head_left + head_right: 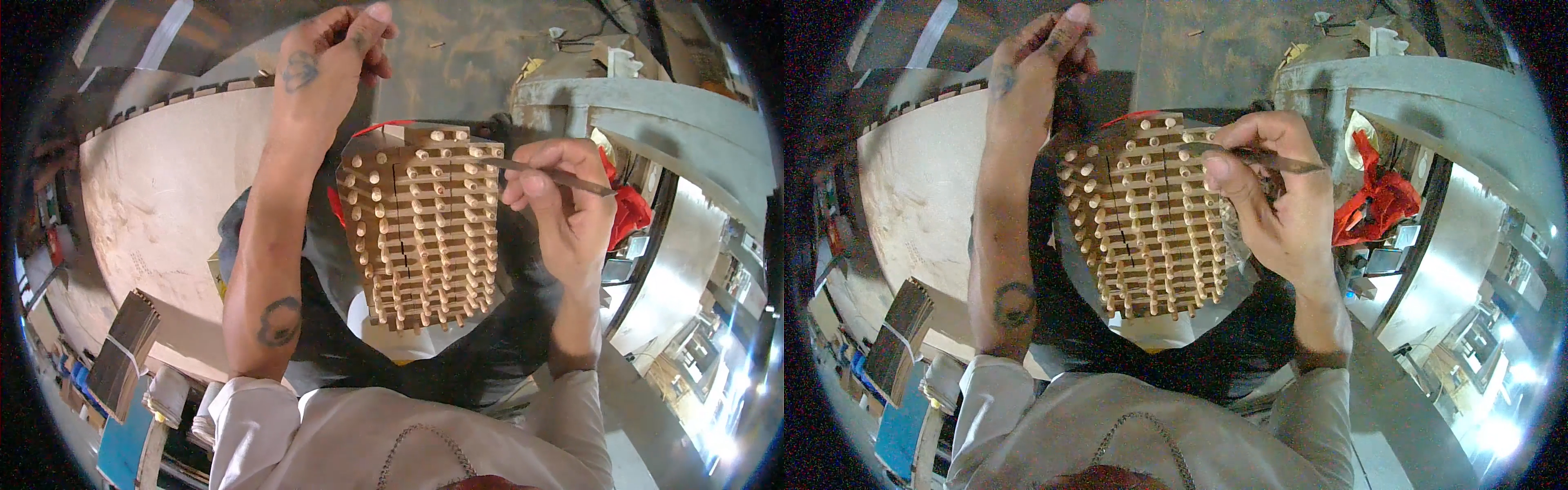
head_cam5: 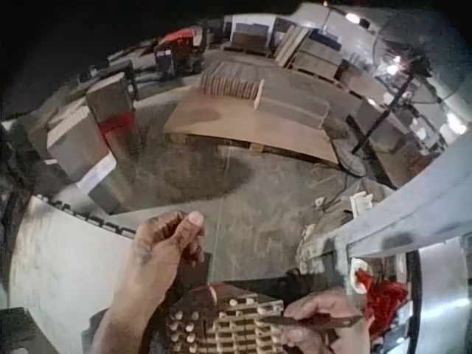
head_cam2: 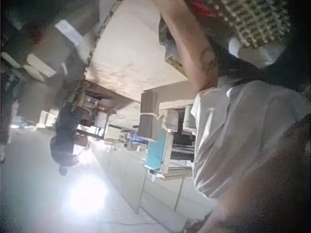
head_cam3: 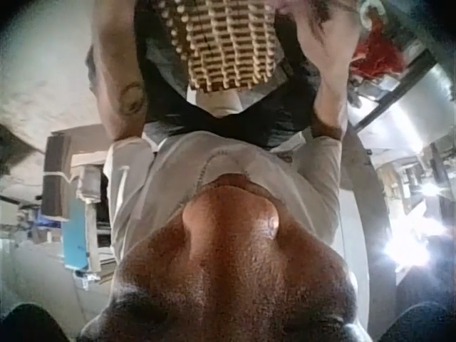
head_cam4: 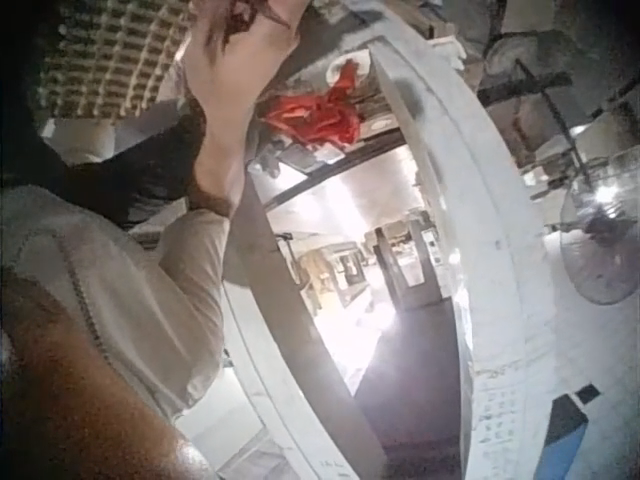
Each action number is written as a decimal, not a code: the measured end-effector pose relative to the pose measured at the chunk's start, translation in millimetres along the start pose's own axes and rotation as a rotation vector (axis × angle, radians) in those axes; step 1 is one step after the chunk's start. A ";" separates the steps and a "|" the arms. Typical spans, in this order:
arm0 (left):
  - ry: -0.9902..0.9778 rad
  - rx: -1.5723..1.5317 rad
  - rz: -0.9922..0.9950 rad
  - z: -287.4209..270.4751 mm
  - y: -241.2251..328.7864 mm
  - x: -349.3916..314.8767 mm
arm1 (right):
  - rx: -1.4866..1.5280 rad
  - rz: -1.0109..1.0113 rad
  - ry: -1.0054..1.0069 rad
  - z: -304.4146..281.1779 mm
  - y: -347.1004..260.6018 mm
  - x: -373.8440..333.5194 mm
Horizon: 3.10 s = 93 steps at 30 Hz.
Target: The person scrapes and trims the ends of wooden pegs embedded in a wooden frame using a small blade, then wipes the frame with a red cloth.
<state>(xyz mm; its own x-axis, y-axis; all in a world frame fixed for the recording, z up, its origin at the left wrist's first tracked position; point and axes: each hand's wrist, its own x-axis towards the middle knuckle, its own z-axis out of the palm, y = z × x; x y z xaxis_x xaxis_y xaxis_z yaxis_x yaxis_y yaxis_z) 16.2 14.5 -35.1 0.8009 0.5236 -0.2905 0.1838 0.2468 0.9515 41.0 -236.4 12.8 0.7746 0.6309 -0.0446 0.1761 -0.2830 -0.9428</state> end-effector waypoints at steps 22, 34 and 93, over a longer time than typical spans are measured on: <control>-0.060 -0.108 -0.051 -17.6 15.6 -3.9 | -0.081 0.192 -0.072 -22.9 23.2 35.3; -0.014 -0.068 -0.111 -13.9 18.6 -5.2 | -0.091 0.126 -0.152 -22.6 27.7 39.4; -0.010 -0.015 -0.056 -9.0 21.8 -8.5 | -0.553 -0.158 -0.332 1.3 -0.7 55.5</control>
<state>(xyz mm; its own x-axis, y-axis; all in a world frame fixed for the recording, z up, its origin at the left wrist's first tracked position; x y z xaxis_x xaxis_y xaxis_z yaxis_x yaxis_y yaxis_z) 8.2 22.7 -12.8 0.7956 0.5002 -0.3418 0.2200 0.2872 0.9323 83.0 -200.3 10.6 0.5013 0.8592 -0.1020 0.6265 -0.4418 -0.6421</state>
